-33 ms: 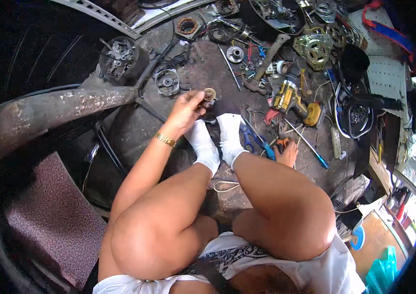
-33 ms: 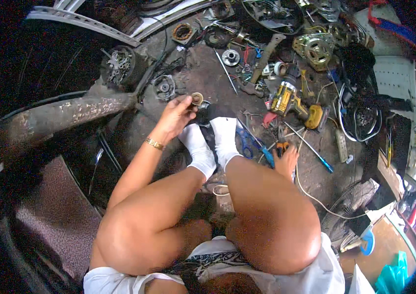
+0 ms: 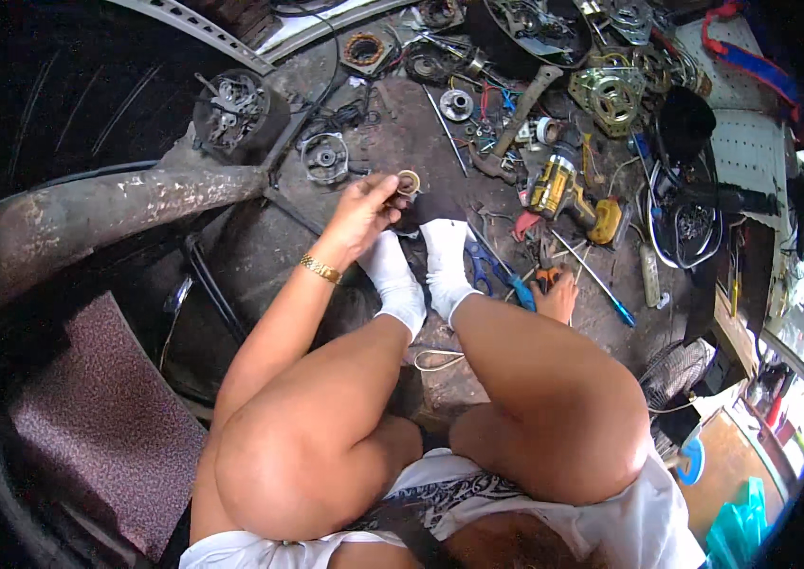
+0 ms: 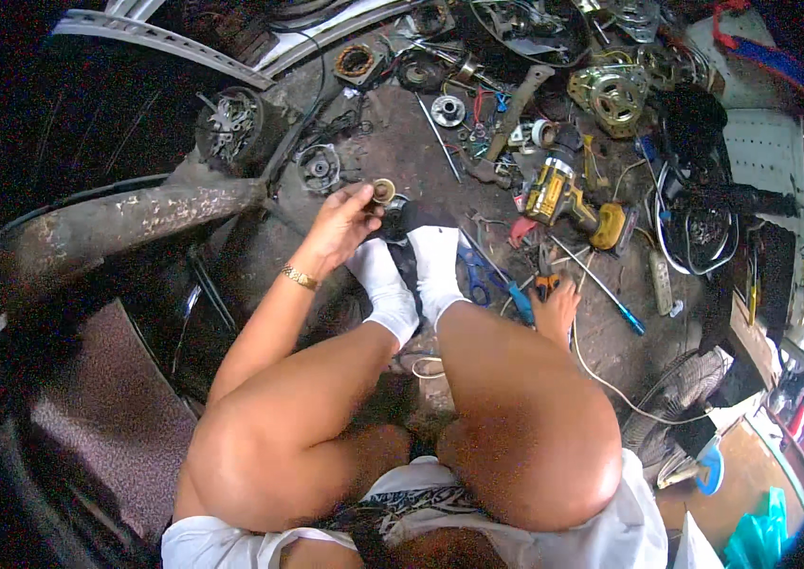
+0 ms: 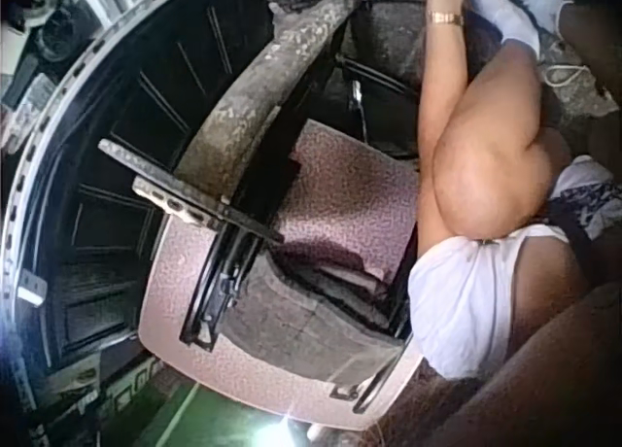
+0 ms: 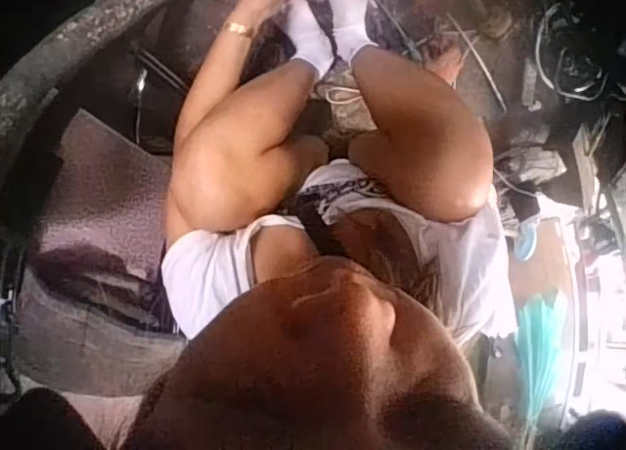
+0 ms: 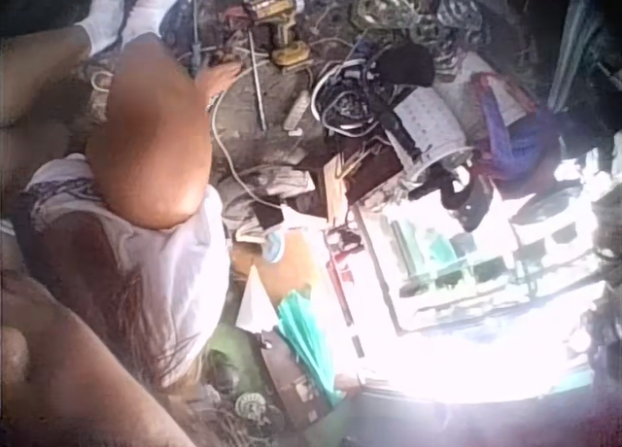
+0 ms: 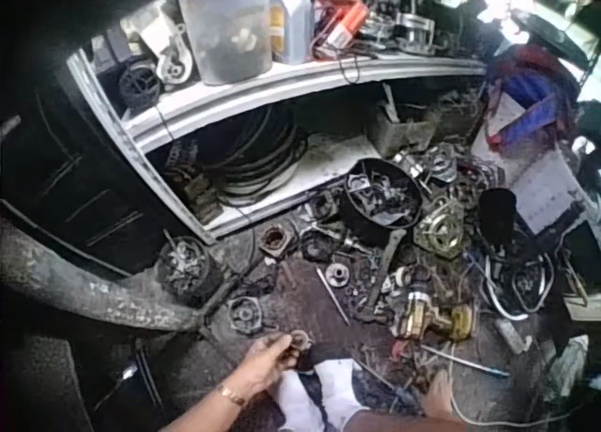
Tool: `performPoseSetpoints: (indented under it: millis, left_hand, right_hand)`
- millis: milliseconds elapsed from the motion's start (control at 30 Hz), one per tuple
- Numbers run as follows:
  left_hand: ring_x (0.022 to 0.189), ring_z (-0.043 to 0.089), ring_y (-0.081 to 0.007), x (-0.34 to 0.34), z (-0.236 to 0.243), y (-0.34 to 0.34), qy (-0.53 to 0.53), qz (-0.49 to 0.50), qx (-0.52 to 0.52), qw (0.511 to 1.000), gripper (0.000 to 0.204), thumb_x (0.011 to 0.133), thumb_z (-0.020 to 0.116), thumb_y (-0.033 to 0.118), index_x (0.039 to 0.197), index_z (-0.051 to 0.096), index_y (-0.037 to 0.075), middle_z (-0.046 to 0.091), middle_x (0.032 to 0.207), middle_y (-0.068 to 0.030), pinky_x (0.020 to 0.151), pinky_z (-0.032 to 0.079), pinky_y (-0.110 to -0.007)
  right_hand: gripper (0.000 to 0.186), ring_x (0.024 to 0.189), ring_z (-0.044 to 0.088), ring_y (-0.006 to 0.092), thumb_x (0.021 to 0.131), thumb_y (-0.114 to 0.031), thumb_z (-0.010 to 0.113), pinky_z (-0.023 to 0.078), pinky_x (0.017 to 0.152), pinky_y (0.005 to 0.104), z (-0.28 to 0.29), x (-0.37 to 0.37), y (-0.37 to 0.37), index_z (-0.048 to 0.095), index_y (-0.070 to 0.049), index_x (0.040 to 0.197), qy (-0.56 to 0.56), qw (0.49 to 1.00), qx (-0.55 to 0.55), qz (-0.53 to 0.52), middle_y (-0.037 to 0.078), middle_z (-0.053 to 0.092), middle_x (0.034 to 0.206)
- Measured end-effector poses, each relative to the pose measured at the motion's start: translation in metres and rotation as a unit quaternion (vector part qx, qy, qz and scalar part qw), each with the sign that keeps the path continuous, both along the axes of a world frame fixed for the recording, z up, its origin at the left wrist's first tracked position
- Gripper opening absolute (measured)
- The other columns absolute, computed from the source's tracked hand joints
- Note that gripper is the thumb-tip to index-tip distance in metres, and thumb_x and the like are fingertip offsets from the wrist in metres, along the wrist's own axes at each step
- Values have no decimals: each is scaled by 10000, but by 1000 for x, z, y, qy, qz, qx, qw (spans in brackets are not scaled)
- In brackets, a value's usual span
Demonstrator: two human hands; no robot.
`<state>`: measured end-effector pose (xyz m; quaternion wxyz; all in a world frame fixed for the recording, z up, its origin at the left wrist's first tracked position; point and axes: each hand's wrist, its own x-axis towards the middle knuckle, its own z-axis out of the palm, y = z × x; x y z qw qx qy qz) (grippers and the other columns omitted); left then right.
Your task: The person works on small mechanical components, using a screwdriver, a hammer, and pliers to disassemble or adjust parts of a motor assembly while sitting on the floor among various tools and machine parts.
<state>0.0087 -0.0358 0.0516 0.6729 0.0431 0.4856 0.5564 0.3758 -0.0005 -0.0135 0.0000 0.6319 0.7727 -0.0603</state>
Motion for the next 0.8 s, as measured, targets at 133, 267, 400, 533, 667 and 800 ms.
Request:
performPoseSetpoints:
  millis: [133,267,400,533,667,800]
  left_hand:
    - [735,548,-124,-4,5,-1,-71,31,31,996,195,882,556,235,952,580,54,593,863,-21,605,450,-250]
    - [740,554,-147,2,13,3,-102,38,17,994,184,896,530,250,888,558,69,586,844,-27,604,457,-273]
    - [750,567,-160,1,14,-3,-128,54,27,990,196,895,533,265,881,555,71,590,858,-44,609,464,-277]
    - [752,564,-157,11,21,3,-142,66,15,988,194,891,539,267,883,557,74,587,856,-40,612,460,-276]
    - [739,544,-147,10,28,6,-149,98,25,984,200,895,529,274,883,557,76,577,833,-29,613,438,-272]
    - [729,529,-142,4,20,-1,-164,140,28,976,215,897,520,290,880,559,80,569,809,-24,614,419,-265]
  right_hand:
    - [464,937,508,342,626,-93,706,424,811,397,9,-3,8,539,-21,1052,-19,999,-38,31,175,554,1025]
    - [472,933,514,342,623,-84,702,428,808,393,23,16,16,538,-16,1060,21,996,-71,50,175,556,1022]
    - [543,858,583,238,640,-72,670,475,758,344,42,2,44,484,-2,1145,501,820,-258,-98,134,587,940]
    - [464,696,566,170,724,-59,603,470,654,288,84,-73,50,456,-8,1161,558,609,-511,-237,81,576,833]
    - [455,681,548,130,746,-38,584,445,626,270,76,-119,57,475,-40,1188,439,668,-599,-53,51,584,855]
    - [475,840,547,136,752,-20,571,432,771,280,84,-149,55,460,-33,1214,364,735,-556,133,59,596,948]
